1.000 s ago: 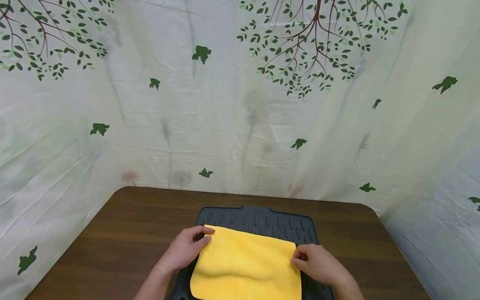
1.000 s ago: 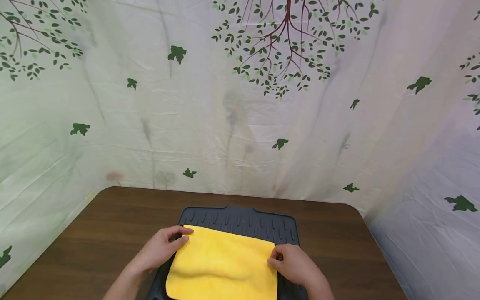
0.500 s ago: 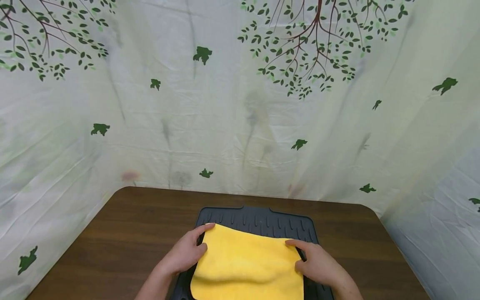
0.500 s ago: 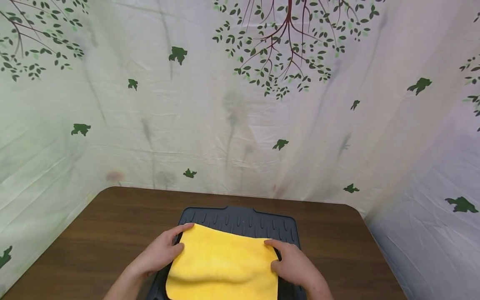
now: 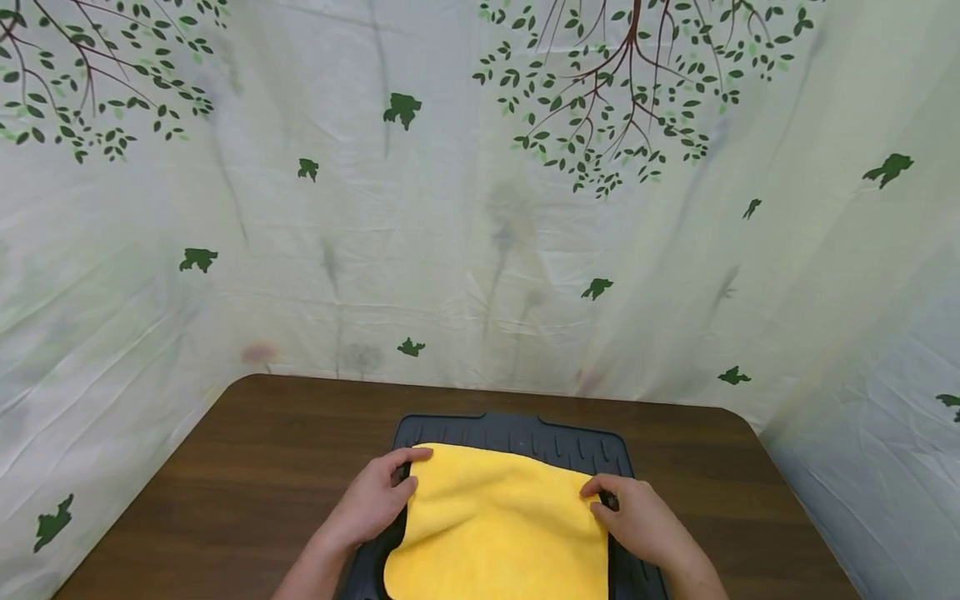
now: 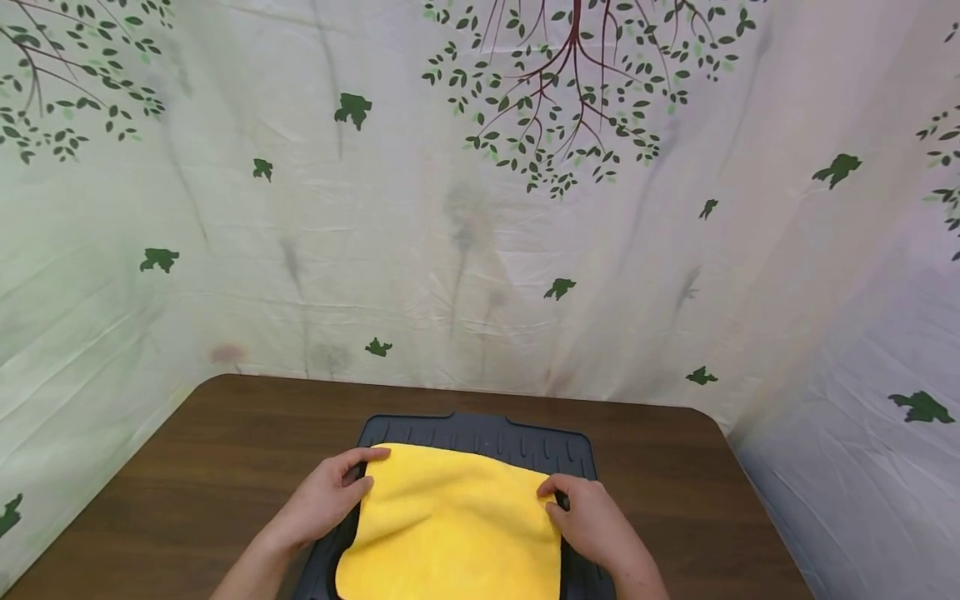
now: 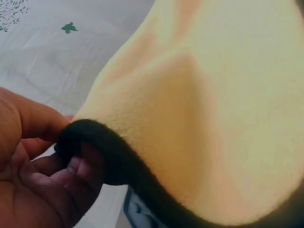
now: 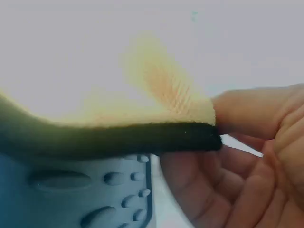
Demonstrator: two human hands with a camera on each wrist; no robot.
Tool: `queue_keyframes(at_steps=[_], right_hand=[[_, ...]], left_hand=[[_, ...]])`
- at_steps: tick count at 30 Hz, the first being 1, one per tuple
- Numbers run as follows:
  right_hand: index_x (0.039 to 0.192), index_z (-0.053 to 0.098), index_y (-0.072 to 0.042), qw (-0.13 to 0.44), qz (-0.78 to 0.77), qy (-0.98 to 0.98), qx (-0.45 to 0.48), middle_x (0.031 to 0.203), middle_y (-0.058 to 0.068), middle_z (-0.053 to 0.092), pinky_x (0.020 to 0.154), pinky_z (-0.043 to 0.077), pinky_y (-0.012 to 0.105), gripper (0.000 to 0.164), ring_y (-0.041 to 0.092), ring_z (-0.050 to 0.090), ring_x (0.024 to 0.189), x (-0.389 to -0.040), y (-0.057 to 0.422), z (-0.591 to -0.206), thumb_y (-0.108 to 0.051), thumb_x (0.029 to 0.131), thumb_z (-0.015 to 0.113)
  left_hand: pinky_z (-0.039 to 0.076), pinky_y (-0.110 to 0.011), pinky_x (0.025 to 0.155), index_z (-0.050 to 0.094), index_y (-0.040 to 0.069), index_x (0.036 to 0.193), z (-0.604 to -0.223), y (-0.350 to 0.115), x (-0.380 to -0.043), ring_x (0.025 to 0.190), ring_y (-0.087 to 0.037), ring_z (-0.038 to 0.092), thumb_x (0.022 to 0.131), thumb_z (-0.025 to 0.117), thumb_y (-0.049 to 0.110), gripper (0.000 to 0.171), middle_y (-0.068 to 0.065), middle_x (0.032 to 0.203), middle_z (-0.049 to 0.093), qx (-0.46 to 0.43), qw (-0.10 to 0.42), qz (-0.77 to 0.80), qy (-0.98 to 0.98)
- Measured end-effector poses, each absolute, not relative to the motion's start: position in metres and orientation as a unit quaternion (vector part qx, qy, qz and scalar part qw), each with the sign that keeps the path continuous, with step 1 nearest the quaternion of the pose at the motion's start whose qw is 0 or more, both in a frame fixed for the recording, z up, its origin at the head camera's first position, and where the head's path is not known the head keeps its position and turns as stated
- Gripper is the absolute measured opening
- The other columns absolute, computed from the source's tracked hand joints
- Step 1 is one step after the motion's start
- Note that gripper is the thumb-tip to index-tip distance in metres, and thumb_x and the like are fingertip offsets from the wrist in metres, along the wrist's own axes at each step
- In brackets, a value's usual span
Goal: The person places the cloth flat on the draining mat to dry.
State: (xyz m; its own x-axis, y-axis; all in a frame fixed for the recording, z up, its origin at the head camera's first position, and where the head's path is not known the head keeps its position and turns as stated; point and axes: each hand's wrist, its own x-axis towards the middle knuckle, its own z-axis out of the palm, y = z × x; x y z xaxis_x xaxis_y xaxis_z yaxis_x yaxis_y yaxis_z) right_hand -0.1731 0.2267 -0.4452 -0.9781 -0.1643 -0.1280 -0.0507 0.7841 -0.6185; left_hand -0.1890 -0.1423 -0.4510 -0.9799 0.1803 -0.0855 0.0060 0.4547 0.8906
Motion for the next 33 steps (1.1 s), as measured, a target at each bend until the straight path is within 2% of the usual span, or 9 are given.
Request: queue_keyframes(at_steps=[7, 11, 16, 19, 22, 25, 28, 30, 33], right_hand=[[0.138, 0.064, -0.010, 0.119, -0.335, 0.931, -0.089, 0.128, 0.016, 0.068, 0.047, 0.034, 0.025, 0.046, 0.012, 0.029, 0.046, -0.173, 0.228, -0.447, 0.001, 0.093, 0.060], [0.146, 0.057, -0.014, 0.072, -0.349, 0.932, -0.062, 0.144, 0.017, 0.060, 0.049, 0.038, 0.025, 0.057, 0.013, 0.036, 0.048, -0.172, 0.226, -0.444, 0.005, 0.092, 0.058], [0.149, 0.054, -0.014, 0.092, -0.342, 0.934, -0.048, 0.151, 0.018, 0.053, 0.053, 0.037, 0.026, 0.065, 0.015, 0.039, 0.055, -0.172, 0.229, -0.442, 0.007, 0.088, 0.056], [0.142, 0.060, -0.012, 0.128, -0.327, 0.934, -0.056, 0.133, 0.020, 0.065, 0.052, 0.039, 0.027, 0.052, 0.013, 0.038, 0.053, -0.173, 0.231, -0.446, 0.001, 0.092, 0.061], [0.127, 0.071, -0.013, 0.128, -0.313, 0.938, -0.069, 0.116, 0.011, 0.073, 0.062, 0.047, 0.028, 0.031, 0.011, 0.054, 0.066, -0.176, 0.234, -0.450, -0.012, 0.097, 0.067], [0.113, 0.075, -0.015, 0.110, -0.315, 0.940, -0.066, 0.115, 0.006, 0.075, 0.066, 0.049, 0.029, 0.018, 0.011, 0.060, 0.074, -0.176, 0.235, -0.452, -0.012, 0.096, 0.070], [0.117, 0.072, -0.015, 0.120, -0.329, 0.935, -0.062, 0.121, 0.010, 0.071, 0.057, 0.040, 0.027, 0.032, 0.016, 0.046, 0.058, -0.176, 0.235, -0.453, 0.002, 0.091, 0.063], [0.125, 0.069, -0.014, 0.130, -0.330, 0.933, -0.063, 0.128, 0.014, 0.067, 0.057, 0.037, 0.027, 0.046, 0.017, 0.044, 0.061, -0.176, 0.234, -0.453, 0.007, 0.085, 0.060], [0.137, 0.063, -0.012, 0.147, -0.328, 0.931, -0.058, 0.136, 0.015, 0.062, 0.062, 0.039, 0.029, 0.061, 0.020, 0.051, 0.075, -0.176, 0.233, -0.453, 0.007, 0.080, 0.060]], left_hand=[[0.031, -0.021, 0.043, 0.047, 0.012, 0.153, -0.453, -0.143, -0.189, 0.043, -0.012, 0.028, 0.100, 0.053, 0.005, 0.054, -0.003, 0.066, 0.046, 0.079, 0.130, 0.525, 0.838], [0.038, -0.024, 0.050, 0.053, 0.017, 0.150, -0.452, -0.141, -0.189, 0.055, -0.013, 0.042, 0.099, 0.060, 0.008, 0.052, -0.012, 0.106, 0.067, 0.059, 0.081, 0.546, 0.831], [0.044, -0.025, 0.053, 0.061, 0.021, 0.142, -0.452, -0.141, -0.189, 0.056, -0.014, 0.047, 0.101, 0.062, 0.015, 0.042, -0.011, 0.098, 0.067, 0.045, 0.077, 0.538, 0.838], [0.060, -0.037, 0.075, 0.066, 0.018, 0.136, -0.455, -0.141, -0.189, 0.084, -0.020, 0.070, 0.103, 0.062, 0.023, 0.034, -0.013, 0.115, 0.072, 0.057, 0.090, 0.517, 0.850], [0.057, -0.046, 0.097, 0.070, 0.015, 0.128, -0.458, -0.141, -0.189, 0.117, -0.025, 0.069, 0.103, 0.062, 0.023, 0.028, -0.013, 0.140, 0.064, 0.067, 0.090, 0.502, 0.857], [0.059, -0.036, 0.079, 0.068, 0.011, 0.131, -0.460, -0.141, -0.190, 0.089, -0.021, 0.070, 0.103, 0.059, 0.013, 0.029, -0.016, 0.142, 0.062, 0.079, 0.103, 0.500, 0.856], [0.045, -0.024, 0.055, 0.059, 0.007, 0.143, -0.461, -0.141, -0.190, 0.055, -0.014, 0.047, 0.102, 0.054, 0.005, 0.041, -0.021, 0.147, 0.055, 0.102, 0.132, 0.499, 0.850], [0.034, -0.023, 0.047, 0.051, 0.005, 0.150, -0.461, -0.141, -0.190, 0.046, -0.014, 0.029, 0.099, 0.050, 0.001, 0.050, -0.025, 0.147, 0.051, 0.121, 0.154, 0.500, 0.843], [0.033, -0.022, 0.046, 0.044, 0.003, 0.154, -0.462, -0.141, -0.189, 0.045, -0.012, 0.028, 0.097, 0.047, -0.002, 0.057, -0.027, 0.144, 0.049, 0.144, 0.171, 0.499, 0.837]])
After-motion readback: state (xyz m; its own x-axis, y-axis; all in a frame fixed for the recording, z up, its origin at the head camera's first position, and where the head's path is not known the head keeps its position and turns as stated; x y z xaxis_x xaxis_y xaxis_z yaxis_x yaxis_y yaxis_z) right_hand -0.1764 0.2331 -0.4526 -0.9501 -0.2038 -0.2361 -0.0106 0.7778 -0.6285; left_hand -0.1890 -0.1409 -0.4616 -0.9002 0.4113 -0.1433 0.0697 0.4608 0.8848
